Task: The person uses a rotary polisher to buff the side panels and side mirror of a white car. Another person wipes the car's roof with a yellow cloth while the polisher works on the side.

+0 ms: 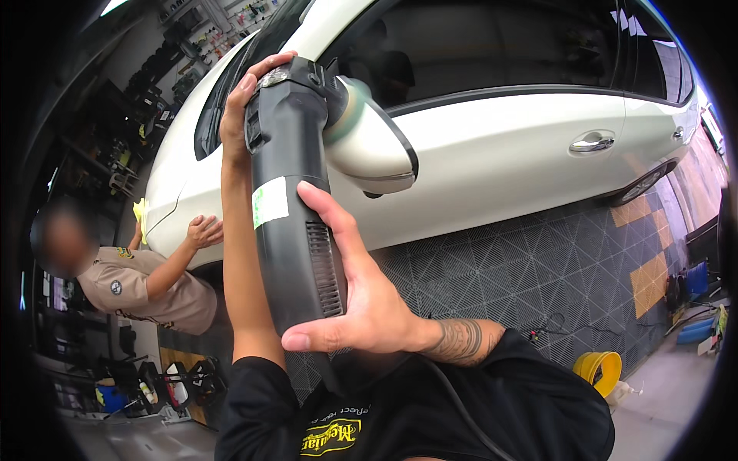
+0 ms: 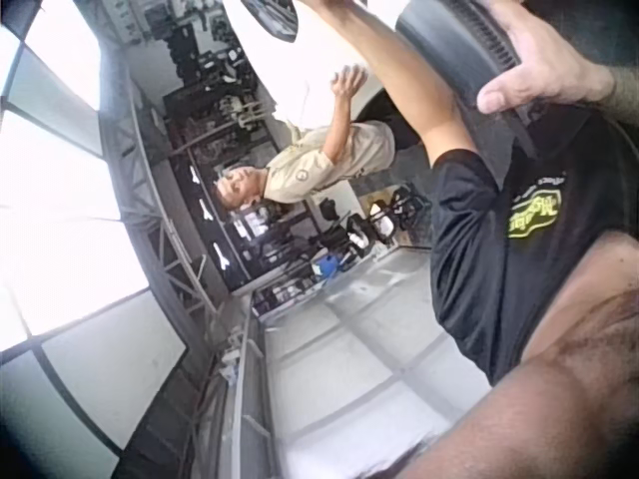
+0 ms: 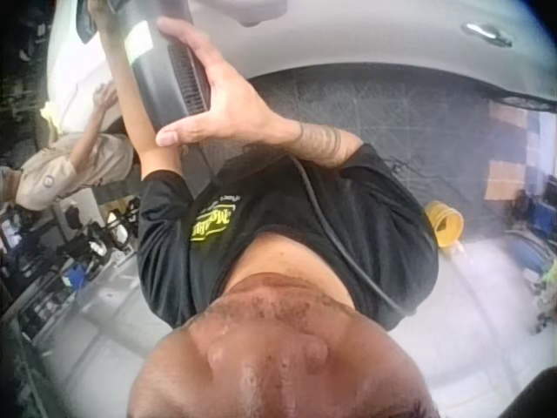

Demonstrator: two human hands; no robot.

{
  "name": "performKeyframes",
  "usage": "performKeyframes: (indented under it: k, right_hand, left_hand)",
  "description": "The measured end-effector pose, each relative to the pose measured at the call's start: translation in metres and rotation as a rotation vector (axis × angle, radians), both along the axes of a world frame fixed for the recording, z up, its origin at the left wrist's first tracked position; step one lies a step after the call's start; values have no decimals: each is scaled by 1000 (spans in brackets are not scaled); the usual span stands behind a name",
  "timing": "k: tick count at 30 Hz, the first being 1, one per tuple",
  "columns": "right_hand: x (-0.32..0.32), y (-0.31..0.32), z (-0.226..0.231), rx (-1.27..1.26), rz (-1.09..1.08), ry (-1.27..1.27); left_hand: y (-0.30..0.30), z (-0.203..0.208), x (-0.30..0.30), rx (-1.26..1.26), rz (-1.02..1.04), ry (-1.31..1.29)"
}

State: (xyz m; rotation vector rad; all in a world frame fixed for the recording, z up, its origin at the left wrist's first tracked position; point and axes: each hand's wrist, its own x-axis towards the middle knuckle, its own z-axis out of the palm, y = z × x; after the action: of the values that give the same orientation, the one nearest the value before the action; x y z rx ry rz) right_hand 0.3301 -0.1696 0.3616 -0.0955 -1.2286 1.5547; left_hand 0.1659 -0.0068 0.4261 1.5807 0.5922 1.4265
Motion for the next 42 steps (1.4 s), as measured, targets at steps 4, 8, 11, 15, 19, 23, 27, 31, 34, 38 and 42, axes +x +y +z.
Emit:
performKeyframes:
  k: [4,8,11,15,19,23,27,31,34,38,42]
  right_hand:
    - [21,-10,-6,-18,-11,27]
    - [36,-18,-8,-50,38,51]
    - [38,-17,-11,-69,60,37]
    - [34,-5,-9,-32,63,-37]
    - [20,7,-5,-28,91,-84]
    - [-9,13,2,14,-13,-144]
    - [-38,17,-2,-6,-56,-179]
    - [-67,28,-5,20,-126,-250]
    - [-92,38,-9,44,-164,-304]
    - [-107,48,-9,-35,-92,-373]
    - [-120,46,-18,110,-213,-480]
  left_hand:
    - [-7,2,21,13,61,72]
    - [-13,-2,26,39,63,82]
    - [-18,-6,29,11,81,-16]
    - [-11,-16,13,-5,138,-59]
    - [6,-23,-14,51,112,-78]
    - [22,-27,-44,71,71,-124]
    - [31,-36,-64,77,51,-151]
    - [47,-49,-91,87,28,-191]
    - [62,-57,-114,64,-35,-273]
    - [86,-78,-139,66,-94,-350]
    - [81,-92,-147,162,-27,-361]
